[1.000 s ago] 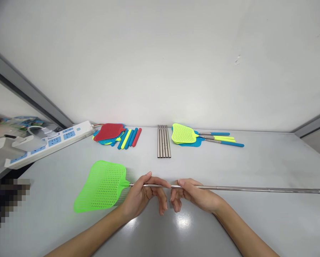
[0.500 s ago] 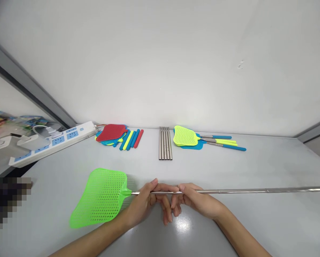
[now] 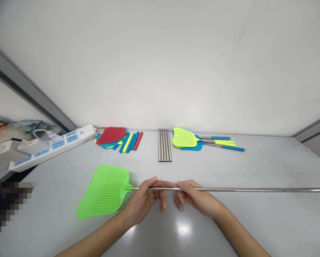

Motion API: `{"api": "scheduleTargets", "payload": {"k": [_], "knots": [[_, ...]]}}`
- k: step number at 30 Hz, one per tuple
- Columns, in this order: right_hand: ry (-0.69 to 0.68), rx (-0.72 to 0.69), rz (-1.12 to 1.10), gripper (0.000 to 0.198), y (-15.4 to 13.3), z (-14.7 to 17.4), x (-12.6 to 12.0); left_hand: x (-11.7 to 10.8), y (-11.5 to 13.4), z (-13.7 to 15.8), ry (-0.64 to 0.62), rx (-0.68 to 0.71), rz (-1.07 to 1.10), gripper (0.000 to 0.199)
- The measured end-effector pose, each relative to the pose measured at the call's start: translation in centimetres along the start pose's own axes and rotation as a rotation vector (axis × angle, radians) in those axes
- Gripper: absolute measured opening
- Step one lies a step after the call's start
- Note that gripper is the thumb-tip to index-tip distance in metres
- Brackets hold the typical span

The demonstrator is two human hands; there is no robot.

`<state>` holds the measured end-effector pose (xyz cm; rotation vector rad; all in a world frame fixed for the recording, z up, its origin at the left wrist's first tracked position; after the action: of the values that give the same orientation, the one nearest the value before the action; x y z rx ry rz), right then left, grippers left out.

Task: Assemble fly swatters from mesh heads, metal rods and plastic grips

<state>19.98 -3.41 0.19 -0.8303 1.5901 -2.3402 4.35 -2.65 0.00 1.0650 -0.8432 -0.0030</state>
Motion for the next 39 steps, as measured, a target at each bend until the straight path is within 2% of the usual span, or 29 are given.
{"api": "scheduleTargets", "payload": {"k": [4, 11, 15, 17, 21, 23, 30, 39], "knots": [[0.027, -0.003, -0.014, 0.041, 0.3, -0.1, -0.2, 0.1, 0.0, 0.2, 0.045, 0.033, -0.015, 0.049], [0.019, -0.017, -0.003, 0.042, 0.1, -0.1, -0.1, -0.7, 1.0, 0.7, 0.331, 0.300, -0.083, 0.060], [0.023, -0.018, 0.024, 0.042, 0.1, 0.0, -0.1, -0.9, 1.2, 0.5, 0.376, 0.286, -0.070, 0.060], [0.005, -0.030, 0.038, 0.044, 0.3, 0.0, -0.2, -0.9, 1.2, 0.3, 0.337, 0.244, -0.100, 0.055], [-0.097, -0.048, 0.075, 0.045, 0.7, 0.0, -0.2, -0.6, 0.8, 0.1, 0.147, 0.098, -0.148, 0.055], [-0.125, -0.060, 0.074, 0.044, 0.7, 0.1, -0.2, -0.5, 0.6, 0.1, 0.097, 0.050, -0.157, 0.056], [-0.124, -0.074, 0.065, 0.046, 0.4, 0.4, -0.3, -0.3, 0.2, 0.1, -0.011, 0.015, -0.134, 0.056], [-0.129, -0.039, 0.167, 0.048, 0.5, 0.3, 0.0, 0.0, -0.4, 0.2, -0.033, 0.016, -0.176, 0.053]]}}
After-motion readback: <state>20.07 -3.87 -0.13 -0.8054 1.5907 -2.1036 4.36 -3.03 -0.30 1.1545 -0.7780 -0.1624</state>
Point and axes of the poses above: each hand's wrist, its own z-axis away from the middle knuckle, its own x-axis out of the palm, y = z × x, the point moved 2 cm from there along -z, towards the middle knuckle, and after that the axes turned 1 degree about z, right-handed, at the moved point
